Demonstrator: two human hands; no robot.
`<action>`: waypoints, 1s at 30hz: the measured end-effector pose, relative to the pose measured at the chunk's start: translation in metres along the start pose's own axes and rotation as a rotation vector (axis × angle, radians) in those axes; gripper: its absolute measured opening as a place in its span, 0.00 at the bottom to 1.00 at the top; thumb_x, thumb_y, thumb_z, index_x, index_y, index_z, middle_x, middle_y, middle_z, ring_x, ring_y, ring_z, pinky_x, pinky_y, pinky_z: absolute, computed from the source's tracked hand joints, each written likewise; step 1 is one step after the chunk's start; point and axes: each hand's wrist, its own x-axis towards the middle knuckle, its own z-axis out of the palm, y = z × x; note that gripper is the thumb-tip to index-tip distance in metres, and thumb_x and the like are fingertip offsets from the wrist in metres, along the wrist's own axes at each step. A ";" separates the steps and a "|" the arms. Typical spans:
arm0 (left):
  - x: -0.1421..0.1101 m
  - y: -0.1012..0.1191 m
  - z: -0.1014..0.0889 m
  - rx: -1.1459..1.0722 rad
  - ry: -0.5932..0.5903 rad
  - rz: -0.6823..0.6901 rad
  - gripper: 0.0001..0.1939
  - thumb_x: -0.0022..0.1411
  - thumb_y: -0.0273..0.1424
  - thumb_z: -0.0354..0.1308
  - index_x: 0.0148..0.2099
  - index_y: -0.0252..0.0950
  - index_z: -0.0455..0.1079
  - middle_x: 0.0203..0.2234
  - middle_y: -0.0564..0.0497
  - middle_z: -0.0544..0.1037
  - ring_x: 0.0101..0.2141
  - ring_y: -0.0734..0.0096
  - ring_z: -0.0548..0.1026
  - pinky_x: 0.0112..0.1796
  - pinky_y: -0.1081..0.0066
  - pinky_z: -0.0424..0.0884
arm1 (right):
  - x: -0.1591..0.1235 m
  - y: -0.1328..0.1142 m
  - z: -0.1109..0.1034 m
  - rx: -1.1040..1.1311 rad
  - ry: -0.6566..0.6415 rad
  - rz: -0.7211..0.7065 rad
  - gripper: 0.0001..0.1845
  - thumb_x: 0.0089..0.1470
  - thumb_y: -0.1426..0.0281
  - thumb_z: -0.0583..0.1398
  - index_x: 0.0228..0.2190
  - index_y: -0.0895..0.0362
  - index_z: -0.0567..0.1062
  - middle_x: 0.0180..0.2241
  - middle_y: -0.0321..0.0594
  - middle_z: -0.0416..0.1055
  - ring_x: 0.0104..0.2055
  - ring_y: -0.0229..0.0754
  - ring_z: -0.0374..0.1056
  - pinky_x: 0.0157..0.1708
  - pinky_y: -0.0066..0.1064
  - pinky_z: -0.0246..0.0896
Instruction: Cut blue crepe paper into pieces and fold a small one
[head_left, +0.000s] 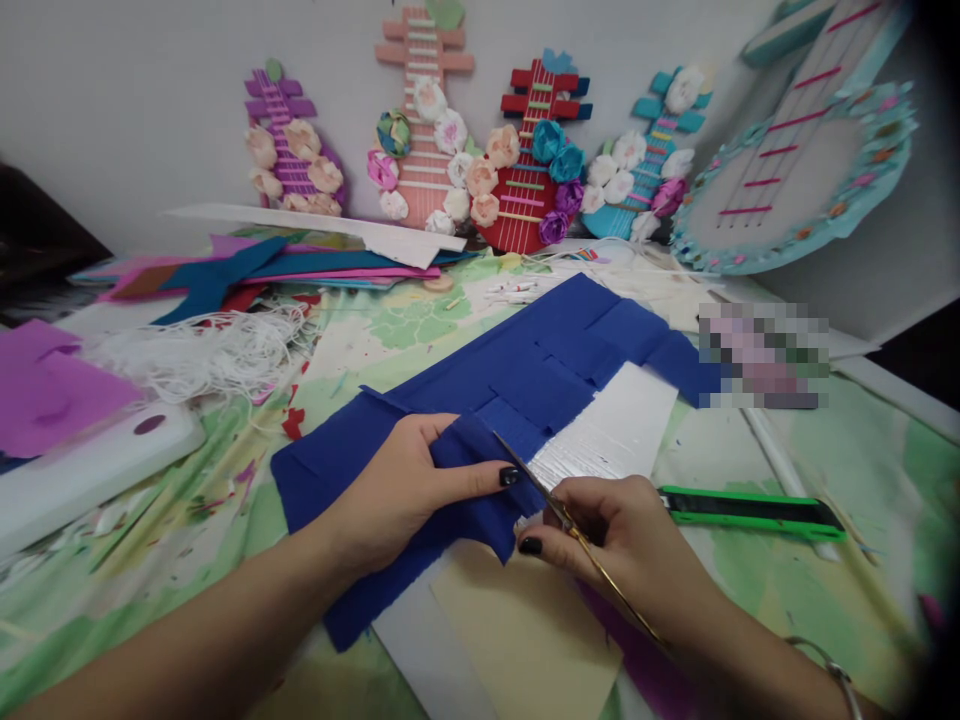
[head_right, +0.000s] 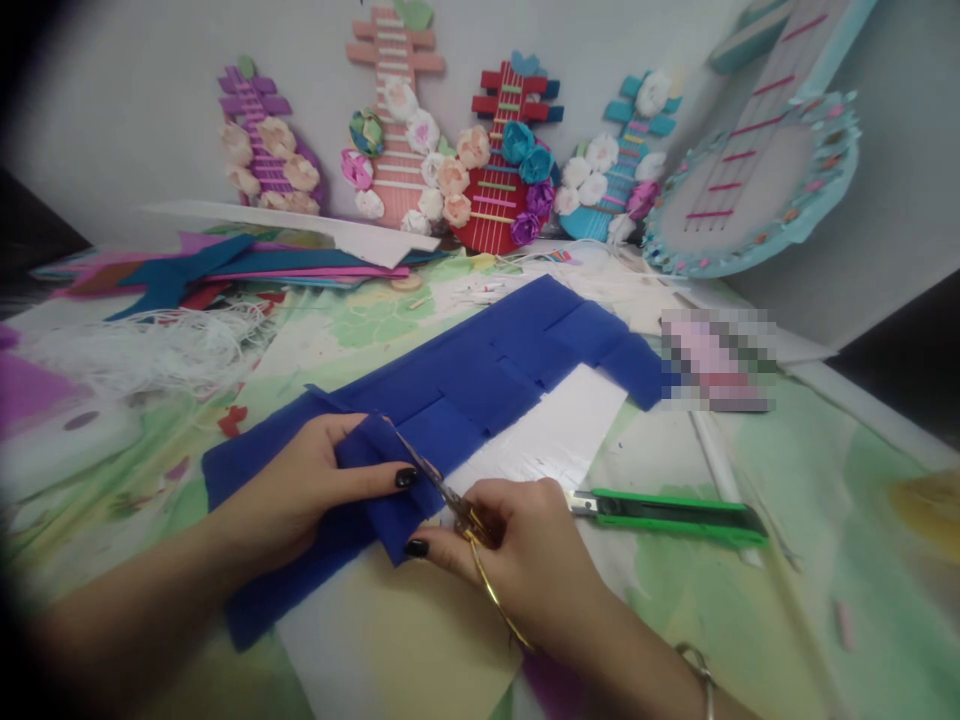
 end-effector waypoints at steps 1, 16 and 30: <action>0.000 0.000 0.000 -0.005 0.000 -0.001 0.07 0.50 0.28 0.68 0.33 0.33 0.76 0.27 0.50 0.81 0.28 0.71 0.78 0.30 0.76 0.75 | 0.000 0.000 0.000 -0.003 0.000 0.005 0.26 0.44 0.50 0.64 0.14 0.58 0.67 0.14 0.31 0.55 0.20 0.32 0.47 0.19 0.26 0.42; 0.000 0.001 0.001 -0.042 -0.062 -0.003 0.08 0.50 0.29 0.68 0.35 0.34 0.77 0.28 0.49 0.81 0.27 0.73 0.78 0.31 0.77 0.75 | -0.004 -0.003 -0.001 0.253 -0.057 0.062 0.22 0.46 0.55 0.64 0.19 0.57 0.63 0.18 0.29 0.52 0.21 0.32 0.46 0.18 0.25 0.41; -0.002 0.004 0.006 0.098 -0.086 -0.002 0.05 0.48 0.26 0.68 0.32 0.33 0.78 0.29 0.48 0.82 0.29 0.72 0.77 0.33 0.76 0.73 | -0.007 -0.007 0.001 0.004 -0.009 -0.018 0.25 0.43 0.53 0.66 0.16 0.56 0.61 0.15 0.28 0.52 0.20 0.32 0.46 0.18 0.26 0.39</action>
